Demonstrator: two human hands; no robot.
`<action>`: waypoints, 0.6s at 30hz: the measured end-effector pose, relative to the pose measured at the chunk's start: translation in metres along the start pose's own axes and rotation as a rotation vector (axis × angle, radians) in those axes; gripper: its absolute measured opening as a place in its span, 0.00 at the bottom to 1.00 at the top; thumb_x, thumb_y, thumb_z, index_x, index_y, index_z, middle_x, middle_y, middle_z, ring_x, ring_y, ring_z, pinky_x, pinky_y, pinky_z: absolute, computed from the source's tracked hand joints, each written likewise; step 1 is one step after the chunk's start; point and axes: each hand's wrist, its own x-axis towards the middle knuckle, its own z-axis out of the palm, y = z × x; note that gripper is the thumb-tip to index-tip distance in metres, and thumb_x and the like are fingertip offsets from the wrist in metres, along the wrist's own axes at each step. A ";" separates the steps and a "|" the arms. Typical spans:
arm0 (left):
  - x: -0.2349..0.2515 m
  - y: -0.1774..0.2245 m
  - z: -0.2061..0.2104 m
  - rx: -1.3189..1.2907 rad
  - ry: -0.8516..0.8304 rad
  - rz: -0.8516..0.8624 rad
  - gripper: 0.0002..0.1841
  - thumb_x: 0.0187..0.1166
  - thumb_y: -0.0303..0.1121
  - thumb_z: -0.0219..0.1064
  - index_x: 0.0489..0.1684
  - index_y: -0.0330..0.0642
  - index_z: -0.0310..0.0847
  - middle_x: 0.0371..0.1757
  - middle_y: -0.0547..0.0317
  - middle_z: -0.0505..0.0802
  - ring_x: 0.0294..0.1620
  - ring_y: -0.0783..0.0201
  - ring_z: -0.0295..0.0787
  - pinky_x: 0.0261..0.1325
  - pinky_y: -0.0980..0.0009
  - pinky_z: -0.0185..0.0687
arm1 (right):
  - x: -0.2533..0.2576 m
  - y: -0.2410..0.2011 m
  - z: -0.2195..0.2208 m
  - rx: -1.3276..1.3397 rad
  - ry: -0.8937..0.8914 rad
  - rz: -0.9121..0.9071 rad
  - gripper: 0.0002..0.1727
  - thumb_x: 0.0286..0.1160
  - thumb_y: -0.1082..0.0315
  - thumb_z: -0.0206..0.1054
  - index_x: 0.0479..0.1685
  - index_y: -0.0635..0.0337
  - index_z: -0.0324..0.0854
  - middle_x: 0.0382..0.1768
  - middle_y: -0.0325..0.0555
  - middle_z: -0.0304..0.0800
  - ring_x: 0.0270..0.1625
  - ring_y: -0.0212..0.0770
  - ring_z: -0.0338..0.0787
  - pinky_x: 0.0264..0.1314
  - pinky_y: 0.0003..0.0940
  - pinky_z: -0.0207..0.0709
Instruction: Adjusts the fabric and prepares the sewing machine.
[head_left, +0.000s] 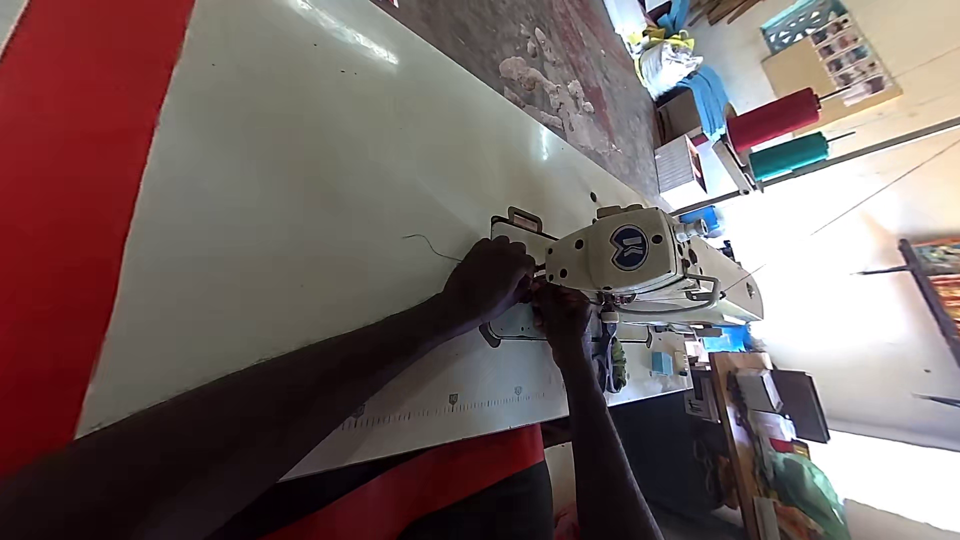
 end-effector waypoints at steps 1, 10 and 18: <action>0.000 0.000 0.000 -0.002 0.000 0.002 0.09 0.84 0.40 0.66 0.45 0.48 0.91 0.48 0.56 0.91 0.56 0.51 0.86 0.58 0.52 0.80 | -0.004 -0.002 -0.001 -0.038 0.000 0.011 0.12 0.82 0.57 0.69 0.39 0.55 0.90 0.19 0.42 0.83 0.13 0.33 0.74 0.14 0.29 0.71; -0.001 -0.001 0.002 -0.012 0.020 0.018 0.08 0.82 0.37 0.67 0.43 0.49 0.92 0.46 0.57 0.91 0.55 0.53 0.86 0.56 0.54 0.80 | -0.008 0.001 -0.003 -0.022 0.013 0.016 0.09 0.82 0.59 0.69 0.45 0.53 0.89 0.19 0.42 0.82 0.13 0.33 0.73 0.14 0.28 0.69; -0.001 -0.002 0.000 -0.030 0.013 0.054 0.09 0.82 0.41 0.67 0.41 0.49 0.92 0.44 0.58 0.91 0.53 0.53 0.85 0.53 0.53 0.79 | -0.007 -0.005 -0.003 0.045 -0.006 0.015 0.08 0.81 0.66 0.69 0.45 0.60 0.91 0.23 0.42 0.88 0.16 0.30 0.78 0.17 0.25 0.74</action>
